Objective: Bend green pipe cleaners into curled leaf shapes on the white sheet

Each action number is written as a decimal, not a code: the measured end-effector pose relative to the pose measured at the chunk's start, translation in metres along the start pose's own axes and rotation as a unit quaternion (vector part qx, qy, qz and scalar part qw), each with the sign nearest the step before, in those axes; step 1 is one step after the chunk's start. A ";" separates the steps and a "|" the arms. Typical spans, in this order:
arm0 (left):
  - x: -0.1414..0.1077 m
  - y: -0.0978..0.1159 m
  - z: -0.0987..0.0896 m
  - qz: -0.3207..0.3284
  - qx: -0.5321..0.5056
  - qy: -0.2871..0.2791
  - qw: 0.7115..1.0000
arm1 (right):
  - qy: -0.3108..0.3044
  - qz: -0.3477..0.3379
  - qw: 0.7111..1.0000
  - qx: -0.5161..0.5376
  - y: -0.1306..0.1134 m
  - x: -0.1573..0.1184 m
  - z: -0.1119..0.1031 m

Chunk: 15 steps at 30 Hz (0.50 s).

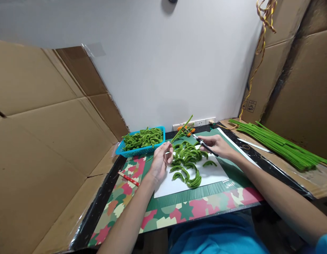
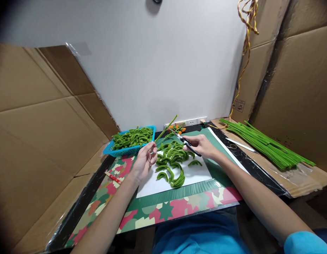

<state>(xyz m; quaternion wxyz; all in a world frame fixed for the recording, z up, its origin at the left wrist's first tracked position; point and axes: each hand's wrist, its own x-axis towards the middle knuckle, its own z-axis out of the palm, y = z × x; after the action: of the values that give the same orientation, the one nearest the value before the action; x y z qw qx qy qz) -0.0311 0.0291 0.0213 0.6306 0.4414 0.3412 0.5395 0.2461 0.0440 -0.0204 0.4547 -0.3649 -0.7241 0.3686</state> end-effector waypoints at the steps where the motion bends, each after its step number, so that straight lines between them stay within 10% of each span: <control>1: 0.000 0.000 0.000 0.000 0.000 0.000 1.000 | 0.002 0.000 1.000 0.000 0.000 0.000 -0.001; 15: 0.000 -0.013 0.000 0.001 0.076 -0.065 0.995 | -0.081 -0.037 0.988 -0.124 -0.015 -0.003 0.005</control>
<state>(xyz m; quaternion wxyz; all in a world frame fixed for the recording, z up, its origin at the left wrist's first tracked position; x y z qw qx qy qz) -0.0266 0.0289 0.0096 0.6157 0.5220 0.3394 0.4829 0.2398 0.0334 -0.0096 0.3588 -0.3601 -0.8117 0.2876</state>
